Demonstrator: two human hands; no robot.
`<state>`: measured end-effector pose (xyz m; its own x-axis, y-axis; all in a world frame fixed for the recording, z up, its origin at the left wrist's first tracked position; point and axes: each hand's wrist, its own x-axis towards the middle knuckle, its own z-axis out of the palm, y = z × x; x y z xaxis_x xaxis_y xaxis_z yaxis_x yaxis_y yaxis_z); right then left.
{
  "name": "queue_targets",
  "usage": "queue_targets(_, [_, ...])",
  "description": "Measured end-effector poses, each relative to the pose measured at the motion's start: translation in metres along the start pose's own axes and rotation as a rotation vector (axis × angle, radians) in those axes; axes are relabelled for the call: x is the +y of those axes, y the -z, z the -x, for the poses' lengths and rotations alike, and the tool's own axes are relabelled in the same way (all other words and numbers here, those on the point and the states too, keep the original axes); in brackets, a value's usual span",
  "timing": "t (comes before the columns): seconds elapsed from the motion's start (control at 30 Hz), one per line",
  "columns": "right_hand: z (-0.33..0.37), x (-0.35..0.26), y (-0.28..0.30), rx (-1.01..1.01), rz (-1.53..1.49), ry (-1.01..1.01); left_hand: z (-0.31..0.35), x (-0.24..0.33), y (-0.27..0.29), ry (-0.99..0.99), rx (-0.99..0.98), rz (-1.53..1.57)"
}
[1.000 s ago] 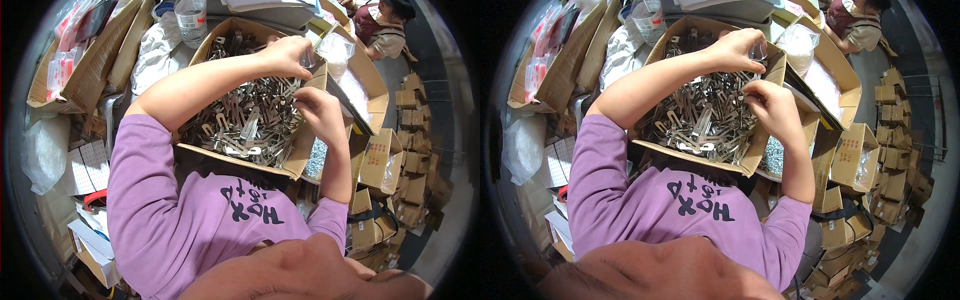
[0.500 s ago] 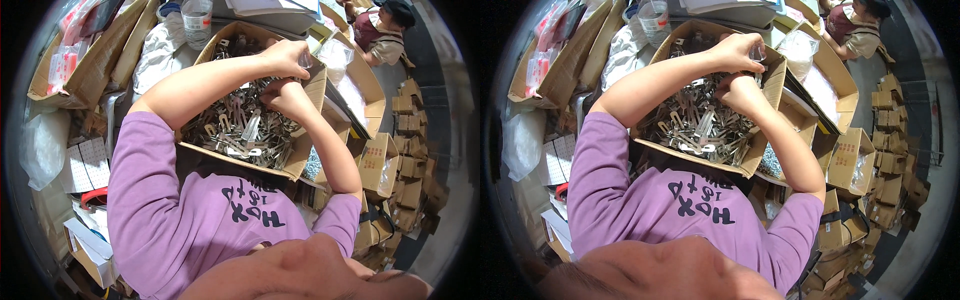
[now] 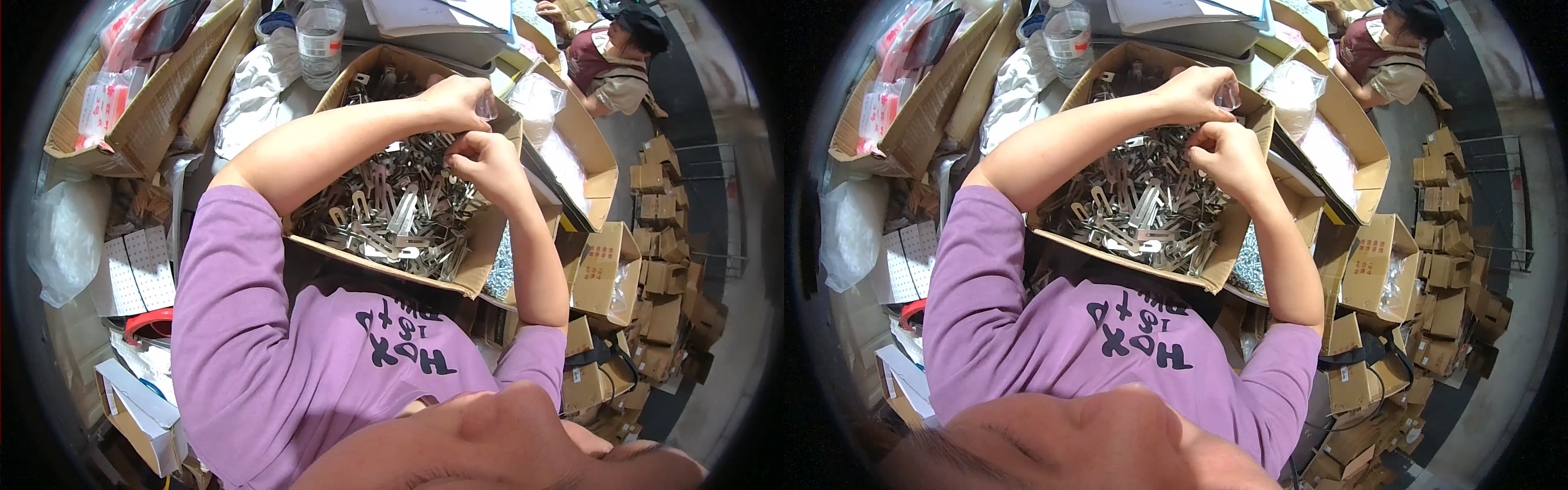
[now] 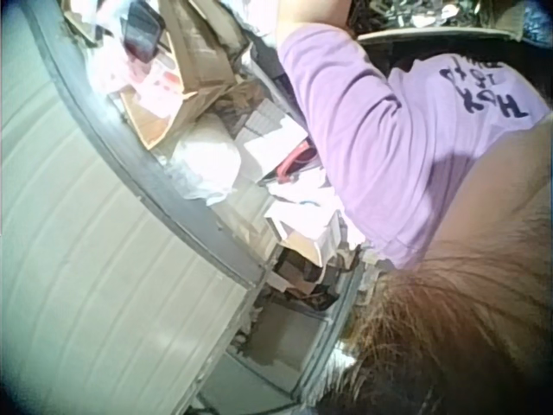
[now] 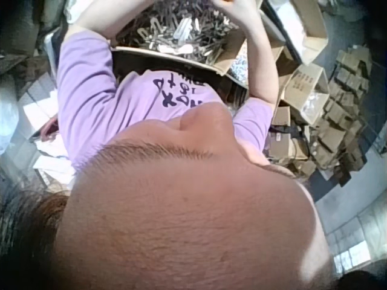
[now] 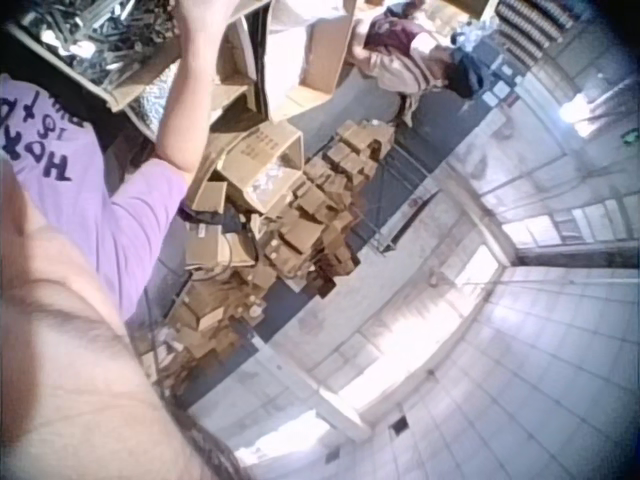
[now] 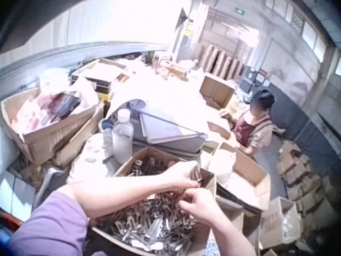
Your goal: The person picks up metal clips from a large box, places them into small plastic bags, and then drops the bags into a different box.
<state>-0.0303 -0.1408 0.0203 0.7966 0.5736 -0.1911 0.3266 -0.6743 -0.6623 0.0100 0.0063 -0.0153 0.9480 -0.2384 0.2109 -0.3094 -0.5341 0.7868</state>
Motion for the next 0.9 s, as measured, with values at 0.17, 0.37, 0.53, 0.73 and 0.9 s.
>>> queue_targets(0.17, [-0.013,-0.001,-0.022,-0.139,0.096,-0.017,-0.001,-0.001,-0.002,-0.003,-0.012,-0.032])
queue_targets(0.37, [-0.015,-0.009,-0.029,-0.140,0.127,0.012,-0.003,0.000,-0.002,0.019,0.018,-0.097])
queue_targets(0.53, [-0.013,0.007,-0.021,-0.167,-0.125,-0.017,-0.004,0.001,0.001,0.010,0.005,-0.062])
queue_targets(0.73, [0.026,-0.005,0.035,-0.080,-0.659,0.011,-0.001,0.004,0.008,-0.018,-0.012,0.040])
queue_targets(0.9, [0.047,0.007,0.052,0.249,-0.645,0.167,0.003,0.014,0.007,-0.053,-0.172,0.063])
